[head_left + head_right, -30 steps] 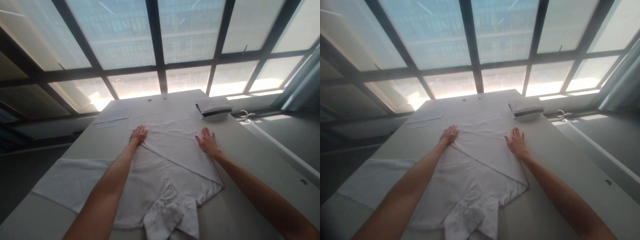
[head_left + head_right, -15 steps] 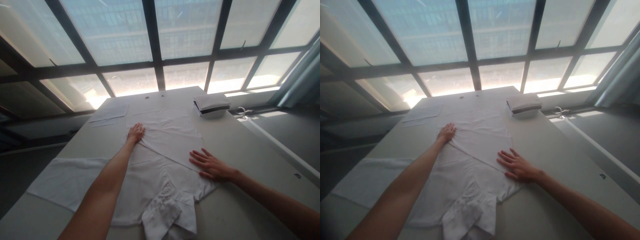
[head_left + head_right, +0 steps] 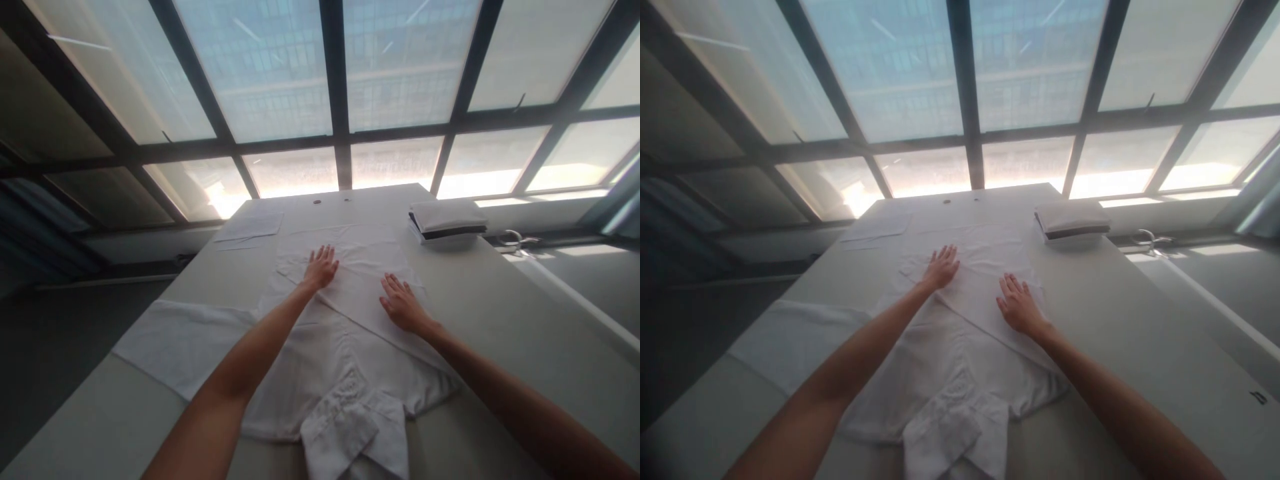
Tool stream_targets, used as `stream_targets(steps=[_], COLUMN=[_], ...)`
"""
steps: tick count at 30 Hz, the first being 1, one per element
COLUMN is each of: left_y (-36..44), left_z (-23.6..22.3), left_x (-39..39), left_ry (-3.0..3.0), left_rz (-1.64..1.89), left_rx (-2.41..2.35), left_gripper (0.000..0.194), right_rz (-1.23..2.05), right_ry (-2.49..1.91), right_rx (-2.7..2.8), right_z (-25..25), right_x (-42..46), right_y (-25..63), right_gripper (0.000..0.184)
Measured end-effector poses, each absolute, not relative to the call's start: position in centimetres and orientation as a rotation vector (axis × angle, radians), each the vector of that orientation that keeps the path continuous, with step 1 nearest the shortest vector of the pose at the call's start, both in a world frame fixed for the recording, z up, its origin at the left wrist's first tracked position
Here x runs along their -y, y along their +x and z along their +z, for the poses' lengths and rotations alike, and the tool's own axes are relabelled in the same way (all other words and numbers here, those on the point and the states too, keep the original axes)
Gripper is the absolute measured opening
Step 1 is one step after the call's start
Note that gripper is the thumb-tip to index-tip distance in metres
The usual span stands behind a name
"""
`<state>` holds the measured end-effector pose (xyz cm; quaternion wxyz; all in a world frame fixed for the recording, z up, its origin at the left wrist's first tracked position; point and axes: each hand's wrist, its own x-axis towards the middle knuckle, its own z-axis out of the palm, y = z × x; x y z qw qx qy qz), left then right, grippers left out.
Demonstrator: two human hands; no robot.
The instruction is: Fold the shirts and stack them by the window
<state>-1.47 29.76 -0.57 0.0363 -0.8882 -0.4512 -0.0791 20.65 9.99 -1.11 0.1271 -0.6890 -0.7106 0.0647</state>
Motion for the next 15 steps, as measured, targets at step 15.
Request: stream_targets(steps=[15], left_y=[-2.2], left_z=[-2.9], left_x=[-27.8], left_ry=[-2.926], left_rz=[-0.139], left_rx=[1.291], left_gripper=[0.060], right_rz=[0.057], right_ry=[-2.038], right_rx=[2.107], right_z=[-4.1], right_x=[-11.3], right_y=[20.2], right_gripper=[0.063])
